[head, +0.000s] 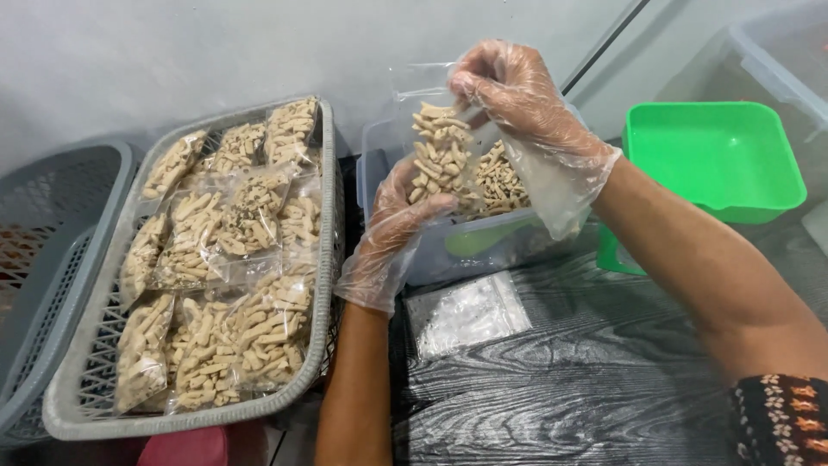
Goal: The person scoops small beige snack pieces from a clear plastic container into a transparent plastic bag using a green scoop. The person then places the filled bag on a green scale, adjusts the contents, and sets the bag aside. This process is repeated multiple times throughout the clip.
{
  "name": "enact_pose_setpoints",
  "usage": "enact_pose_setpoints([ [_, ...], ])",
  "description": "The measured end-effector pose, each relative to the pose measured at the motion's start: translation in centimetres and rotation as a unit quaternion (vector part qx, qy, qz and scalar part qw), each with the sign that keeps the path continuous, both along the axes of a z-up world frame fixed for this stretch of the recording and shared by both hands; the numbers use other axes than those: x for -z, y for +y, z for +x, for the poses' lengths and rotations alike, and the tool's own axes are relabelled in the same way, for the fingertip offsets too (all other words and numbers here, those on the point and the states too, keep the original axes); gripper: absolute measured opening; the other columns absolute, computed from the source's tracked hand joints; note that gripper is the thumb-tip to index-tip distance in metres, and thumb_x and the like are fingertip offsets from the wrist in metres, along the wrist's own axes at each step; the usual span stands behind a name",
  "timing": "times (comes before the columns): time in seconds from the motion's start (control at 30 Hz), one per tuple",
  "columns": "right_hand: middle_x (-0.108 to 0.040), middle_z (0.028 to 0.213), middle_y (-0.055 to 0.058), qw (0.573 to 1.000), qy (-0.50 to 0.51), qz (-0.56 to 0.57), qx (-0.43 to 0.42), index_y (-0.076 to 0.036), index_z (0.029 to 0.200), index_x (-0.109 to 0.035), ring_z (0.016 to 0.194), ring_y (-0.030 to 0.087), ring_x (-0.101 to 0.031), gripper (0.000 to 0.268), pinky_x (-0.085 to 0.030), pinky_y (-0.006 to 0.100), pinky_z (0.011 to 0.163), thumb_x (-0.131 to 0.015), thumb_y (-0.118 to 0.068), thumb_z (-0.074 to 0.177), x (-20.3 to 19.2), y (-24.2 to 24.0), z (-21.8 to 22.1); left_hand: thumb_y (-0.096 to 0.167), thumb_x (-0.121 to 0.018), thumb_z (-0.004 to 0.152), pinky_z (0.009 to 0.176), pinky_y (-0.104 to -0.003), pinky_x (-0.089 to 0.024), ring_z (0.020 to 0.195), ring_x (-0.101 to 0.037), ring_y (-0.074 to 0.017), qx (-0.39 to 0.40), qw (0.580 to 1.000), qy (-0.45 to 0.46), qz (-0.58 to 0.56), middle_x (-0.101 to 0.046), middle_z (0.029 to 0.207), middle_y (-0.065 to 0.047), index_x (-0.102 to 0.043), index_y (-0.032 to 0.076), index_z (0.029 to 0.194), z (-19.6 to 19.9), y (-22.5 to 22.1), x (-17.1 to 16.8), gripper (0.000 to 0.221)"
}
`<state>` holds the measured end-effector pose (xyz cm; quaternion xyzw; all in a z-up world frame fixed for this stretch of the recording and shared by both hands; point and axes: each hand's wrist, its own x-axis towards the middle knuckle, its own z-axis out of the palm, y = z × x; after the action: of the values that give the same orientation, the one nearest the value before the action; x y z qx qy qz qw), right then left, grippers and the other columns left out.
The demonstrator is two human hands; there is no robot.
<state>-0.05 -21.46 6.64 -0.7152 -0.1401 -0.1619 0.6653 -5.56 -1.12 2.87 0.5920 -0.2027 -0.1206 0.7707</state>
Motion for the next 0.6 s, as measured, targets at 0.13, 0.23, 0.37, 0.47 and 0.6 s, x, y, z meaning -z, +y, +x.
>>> enact_pose_setpoints([
  [0.13, -0.063, 0.100, 0.006, 1.000, 0.006, -0.009, -0.027, -0.012, 0.107, -0.056, 0.080, 0.014, -0.069, 0.015, -0.062, 0.026, 0.060, -0.065, -0.019, 0.097, -0.1, -0.6, -1.0, 0.034, -0.089, 0.064, 0.104, -0.044, -0.058, 0.118, -0.068, -0.0285, -0.011, 0.999, -0.040, -0.005, -0.069, 0.128, -0.013, -0.056, 0.006, 0.137, 1.1, 0.1, 1.5, 0.085],
  [0.23, -0.058, 0.119, 0.013, 0.998, 0.005, -0.024, -0.056, -0.011, 0.135, -0.041, 0.088, 0.019, -0.067, 0.055, -0.061, 0.029, 0.065, -0.068, -0.029, 0.090, -0.3, -1.0, -2.0, 0.029, -0.088, 0.068, 0.100, -0.044, -0.060, 0.116, -0.069, -0.0298, -0.015, 0.998, -0.057, -0.016, -0.068, 0.126, -0.014, -0.056, 0.005, 0.136, 1.7, 0.1, 2.5, 0.079],
  [0.37, -0.068, 0.110, 0.010, 0.999, 0.020, -0.045, -0.022, -0.007, 0.119, -0.061, 0.091, 0.016, -0.073, 0.031, -0.061, 0.026, 0.065, -0.073, -0.017, 0.092, -0.8, -2.1, -3.6, 0.040, -0.081, 0.076, 0.105, -0.045, -0.056, 0.124, -0.064, -0.0289, -0.005, 0.994, -0.101, 0.034, -0.066, 0.132, -0.012, -0.056, 0.009, 0.138, 0.3, -0.4, 1.3, 0.074],
  [0.47, -0.074, 0.101, 0.007, 0.998, -0.030, -0.057, -0.003, -0.008, 0.108, -0.064, 0.091, 0.012, -0.072, 0.017, -0.057, 0.023, 0.068, -0.071, -0.015, 0.094, -0.9, -3.8, -5.5, 0.032, -0.077, 0.088, 0.106, -0.041, -0.055, 0.122, -0.065, -0.0252, 0.051, 0.979, -0.197, 0.024, -0.068, 0.128, -0.012, -0.057, 0.004, 0.134, 0.6, -1.7, 1.2, 0.057],
  [0.6, -0.070, 0.103, 0.006, 0.989, -0.113, -0.090, 0.034, -0.005, 0.106, -0.064, 0.095, 0.010, -0.067, 0.012, -0.057, 0.022, 0.089, -0.074, -0.005, 0.098, -3.1, -6.2, -9.9, 0.052, -0.065, 0.087, 0.085, -0.033, -0.066, 0.099, -0.077, -0.0211, -0.029, 0.936, -0.302, 0.180, -0.077, 0.108, -0.007, -0.064, 0.016, 0.124, -0.6, -4.1, -1.7, 0.052],
])
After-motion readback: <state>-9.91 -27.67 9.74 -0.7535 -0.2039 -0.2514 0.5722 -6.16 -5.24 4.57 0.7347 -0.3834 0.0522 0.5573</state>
